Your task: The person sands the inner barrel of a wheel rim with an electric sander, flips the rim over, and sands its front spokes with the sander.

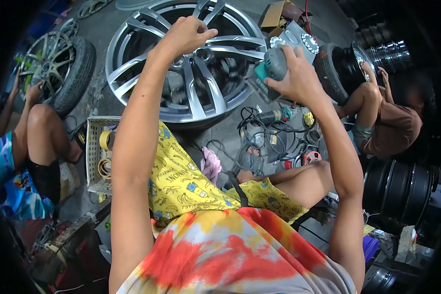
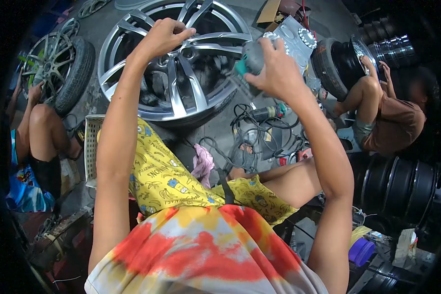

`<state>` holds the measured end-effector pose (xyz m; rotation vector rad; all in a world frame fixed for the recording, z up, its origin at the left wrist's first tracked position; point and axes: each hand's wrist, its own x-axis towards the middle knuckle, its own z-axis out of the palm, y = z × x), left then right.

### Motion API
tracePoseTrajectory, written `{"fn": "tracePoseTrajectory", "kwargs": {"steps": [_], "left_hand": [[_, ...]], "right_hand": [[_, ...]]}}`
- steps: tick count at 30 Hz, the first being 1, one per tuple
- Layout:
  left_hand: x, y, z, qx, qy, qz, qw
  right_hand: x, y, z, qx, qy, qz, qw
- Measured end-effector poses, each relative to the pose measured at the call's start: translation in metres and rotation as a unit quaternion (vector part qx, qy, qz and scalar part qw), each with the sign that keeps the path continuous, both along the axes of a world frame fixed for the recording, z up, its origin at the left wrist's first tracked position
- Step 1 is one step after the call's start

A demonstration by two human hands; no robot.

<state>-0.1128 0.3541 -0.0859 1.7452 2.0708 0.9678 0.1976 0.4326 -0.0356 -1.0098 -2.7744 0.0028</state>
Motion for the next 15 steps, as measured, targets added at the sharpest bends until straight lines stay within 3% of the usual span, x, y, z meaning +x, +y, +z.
{"fn": "tracePoseTrajectory", "kwargs": {"steps": [2,11,15], "left_hand": [[-0.001,0.0,-0.003,0.012,0.011,-0.007,1.0],[0.002,-0.002,-0.005,0.021,0.026,-0.01,0.999],[0.009,-0.004,0.003,-0.003,0.034,-0.024,0.999]], "right_hand": [[-0.001,-0.014,0.001,-0.023,-0.005,0.035,0.999],[0.008,0.008,-0.007,0.046,0.03,-0.01,0.998],[0.029,-0.024,-0.021,-0.037,0.094,0.006,0.995]]}}
